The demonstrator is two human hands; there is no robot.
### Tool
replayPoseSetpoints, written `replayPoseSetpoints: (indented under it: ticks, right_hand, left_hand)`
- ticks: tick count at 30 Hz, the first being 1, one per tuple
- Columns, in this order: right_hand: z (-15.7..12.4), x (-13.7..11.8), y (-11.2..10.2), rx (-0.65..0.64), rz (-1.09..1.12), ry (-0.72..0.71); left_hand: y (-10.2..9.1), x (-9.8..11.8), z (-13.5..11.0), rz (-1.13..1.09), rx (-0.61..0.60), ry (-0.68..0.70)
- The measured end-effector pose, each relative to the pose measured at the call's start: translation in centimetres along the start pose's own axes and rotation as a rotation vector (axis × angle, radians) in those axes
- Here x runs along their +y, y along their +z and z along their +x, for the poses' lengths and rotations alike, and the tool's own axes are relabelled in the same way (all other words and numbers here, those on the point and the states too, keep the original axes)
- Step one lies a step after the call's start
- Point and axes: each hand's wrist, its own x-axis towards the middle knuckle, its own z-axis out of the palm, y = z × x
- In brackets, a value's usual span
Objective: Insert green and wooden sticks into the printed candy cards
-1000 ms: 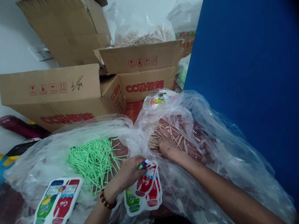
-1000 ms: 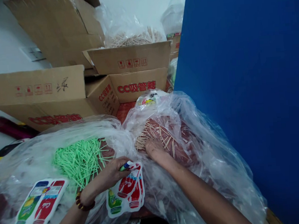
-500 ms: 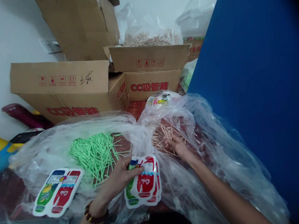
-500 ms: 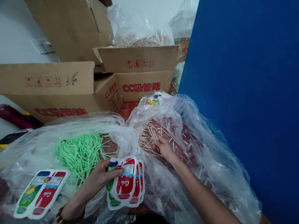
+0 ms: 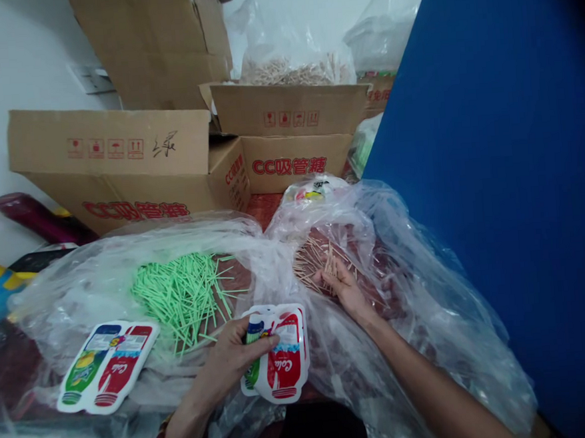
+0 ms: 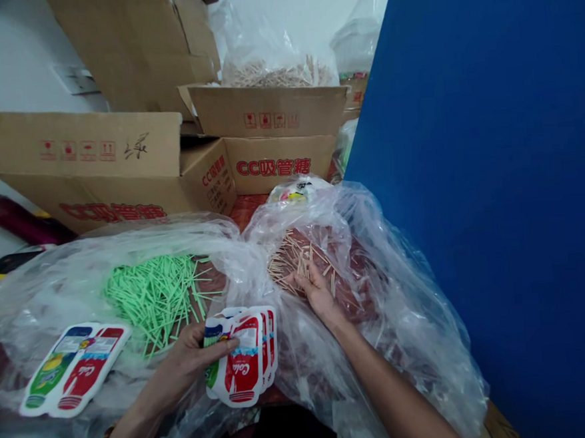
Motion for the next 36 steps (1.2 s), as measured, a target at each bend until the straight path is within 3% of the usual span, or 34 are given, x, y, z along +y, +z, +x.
replayPoseSetpoints:
  ticks: [7, 13, 20, 25, 30, 36]
  right_hand:
    - [-0.9, 1.4, -0.2, 0.038, 0.030, 0.147]
    - [-1.2, -0.1, -0.1, 0.025, 0.003, 0.030]
    - [-1.4, 1.2, -0.4, -0.020, -0.077, 0.038]
    - [-1.4, 0.4, -0.3, 0.021, -0.020, 0.101]
    - [-1.8, 0.1, -0.4, -0.033, -0.085, -0.015]
    - [-2.4, 0.4, -0.8, -0.050, -0.121, -0.023]
  left_hand:
    - [0.1, -0.5, 0.0, 0.018, 0.006, 0.010]
    - [0.2, -0.4, 0.0, -0.015, -0.005, -0.001]
    - [0.6, -0.2, 0.1, 0.028, 0.019, -0.011]
    - [0.4, -0.5, 0.0, -0.004, 0.013, -0.011]
    - [0.3, -0.5, -0.2, -0.051, 0.002, -0.023]
    - [0.6, -0.1, -0.3, -0.034, 0.006, -0.026]
